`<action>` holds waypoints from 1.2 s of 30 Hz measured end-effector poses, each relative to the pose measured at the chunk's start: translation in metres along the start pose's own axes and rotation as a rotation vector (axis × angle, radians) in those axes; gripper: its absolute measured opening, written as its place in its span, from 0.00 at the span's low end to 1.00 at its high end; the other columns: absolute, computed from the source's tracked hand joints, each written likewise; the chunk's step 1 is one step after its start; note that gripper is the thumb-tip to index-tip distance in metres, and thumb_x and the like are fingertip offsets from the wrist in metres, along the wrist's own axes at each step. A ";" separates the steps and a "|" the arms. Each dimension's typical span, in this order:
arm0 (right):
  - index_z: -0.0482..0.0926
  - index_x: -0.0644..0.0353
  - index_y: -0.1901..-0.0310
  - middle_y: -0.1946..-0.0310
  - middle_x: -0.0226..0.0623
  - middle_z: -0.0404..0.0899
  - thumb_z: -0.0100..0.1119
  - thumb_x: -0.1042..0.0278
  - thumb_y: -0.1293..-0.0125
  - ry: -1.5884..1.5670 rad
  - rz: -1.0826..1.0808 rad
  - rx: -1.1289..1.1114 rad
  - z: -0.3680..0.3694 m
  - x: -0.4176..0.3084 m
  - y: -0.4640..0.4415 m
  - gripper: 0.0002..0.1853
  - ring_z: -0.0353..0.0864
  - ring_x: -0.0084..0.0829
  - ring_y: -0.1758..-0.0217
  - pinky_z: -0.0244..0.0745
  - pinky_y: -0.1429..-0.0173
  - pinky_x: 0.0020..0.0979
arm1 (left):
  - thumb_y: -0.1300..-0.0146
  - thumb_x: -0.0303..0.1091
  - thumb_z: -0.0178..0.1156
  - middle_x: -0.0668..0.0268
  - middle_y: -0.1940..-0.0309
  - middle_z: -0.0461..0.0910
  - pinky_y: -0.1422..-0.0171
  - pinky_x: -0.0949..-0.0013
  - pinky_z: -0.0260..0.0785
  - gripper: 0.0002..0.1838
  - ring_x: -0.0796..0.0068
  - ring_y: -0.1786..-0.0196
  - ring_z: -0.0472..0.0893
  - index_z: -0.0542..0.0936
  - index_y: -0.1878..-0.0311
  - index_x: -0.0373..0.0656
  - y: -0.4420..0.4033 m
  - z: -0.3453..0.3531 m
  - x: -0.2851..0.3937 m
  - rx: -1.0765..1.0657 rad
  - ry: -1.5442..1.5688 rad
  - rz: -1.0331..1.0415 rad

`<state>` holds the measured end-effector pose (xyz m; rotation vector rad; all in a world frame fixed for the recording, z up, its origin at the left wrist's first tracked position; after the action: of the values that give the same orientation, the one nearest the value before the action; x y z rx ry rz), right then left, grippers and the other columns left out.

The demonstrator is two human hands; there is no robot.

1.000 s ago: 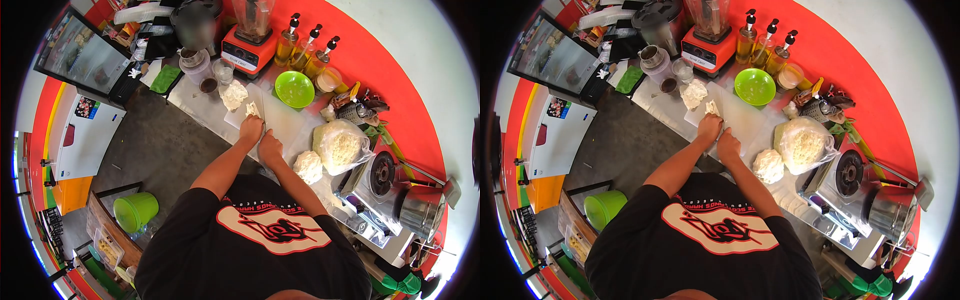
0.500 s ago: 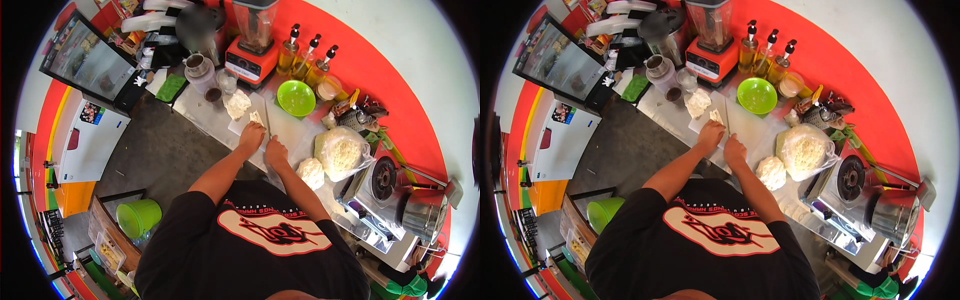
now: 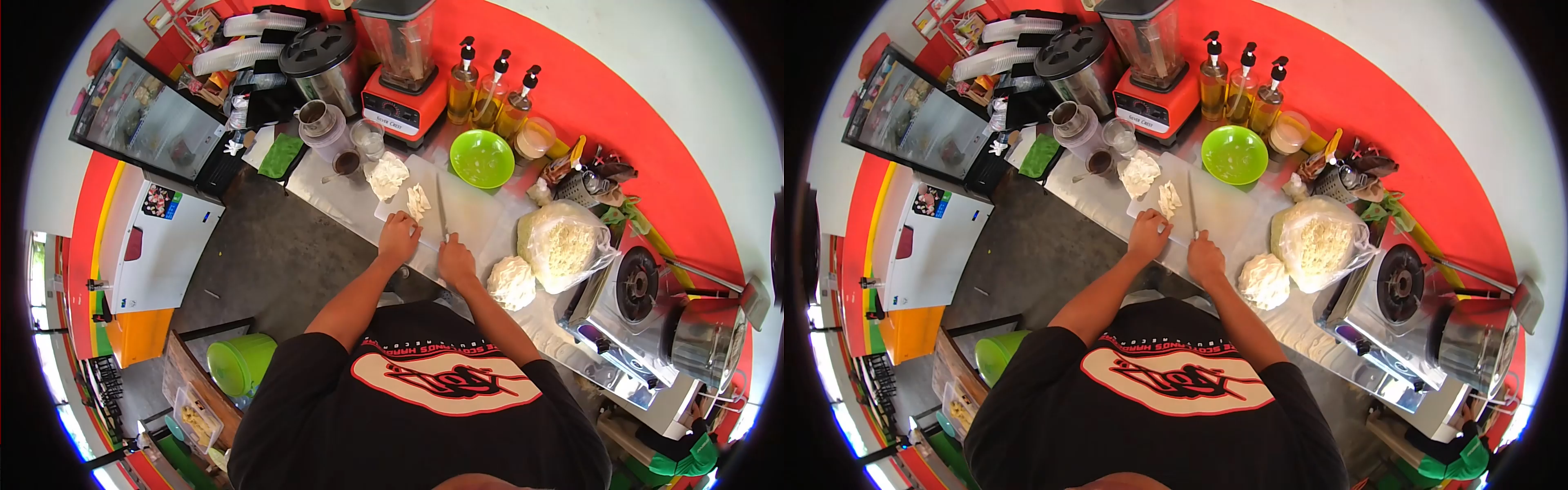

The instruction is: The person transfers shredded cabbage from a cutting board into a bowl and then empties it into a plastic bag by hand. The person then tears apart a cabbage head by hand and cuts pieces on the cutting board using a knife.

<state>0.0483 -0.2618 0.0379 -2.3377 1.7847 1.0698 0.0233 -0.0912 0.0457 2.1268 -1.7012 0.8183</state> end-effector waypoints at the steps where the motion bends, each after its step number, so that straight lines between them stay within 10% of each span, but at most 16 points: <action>1: 0.67 0.68 0.46 0.60 0.66 0.83 0.47 0.56 0.22 -0.014 0.007 -0.005 0.000 0.003 -0.002 0.19 0.84 0.65 0.54 0.79 0.46 0.57 | 0.41 0.31 0.69 0.59 0.55 0.80 0.40 0.55 0.71 0.08 0.52 0.48 0.77 0.83 0.60 0.42 0.001 -0.001 0.002 0.014 0.013 -0.013; 17: 0.69 0.65 0.50 0.67 0.65 0.82 0.53 0.57 0.25 -0.179 -0.148 0.107 -0.018 0.040 0.009 0.17 0.83 0.67 0.62 0.79 0.55 0.59 | 0.38 0.27 0.65 0.59 0.58 0.82 0.44 0.53 0.72 0.09 0.52 0.50 0.78 0.83 0.55 0.41 0.023 0.048 0.031 0.078 0.126 -0.125; 25: 0.72 0.64 0.52 0.66 0.64 0.83 0.52 0.55 0.25 -0.051 -0.132 0.131 -0.027 0.039 0.021 0.17 0.84 0.66 0.61 0.79 0.53 0.59 | 0.42 0.22 0.64 0.65 0.47 0.80 0.38 0.51 0.69 0.14 0.59 0.39 0.75 0.84 0.54 0.48 0.011 0.023 0.072 0.180 0.018 0.228; 36: 0.73 0.61 0.50 0.66 0.56 0.85 0.53 0.55 0.25 0.150 -0.087 0.069 -0.029 0.025 0.029 0.16 0.87 0.59 0.59 0.81 0.53 0.56 | 0.38 0.36 0.68 0.66 0.53 0.77 0.38 0.58 0.65 0.13 0.61 0.44 0.74 0.81 0.52 0.48 -0.025 0.033 0.052 -0.032 -0.183 0.307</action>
<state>0.0405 -0.3044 0.0582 -2.4877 1.7164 0.8299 0.0621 -0.1441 0.0535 2.0002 -2.1576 0.6843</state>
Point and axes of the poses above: each hand's wrist, its own y-axis away from the middle knuckle, its own z-axis out of the palm, x = y × z, the point moved 7 cm from there along -y, towards the middle knuckle
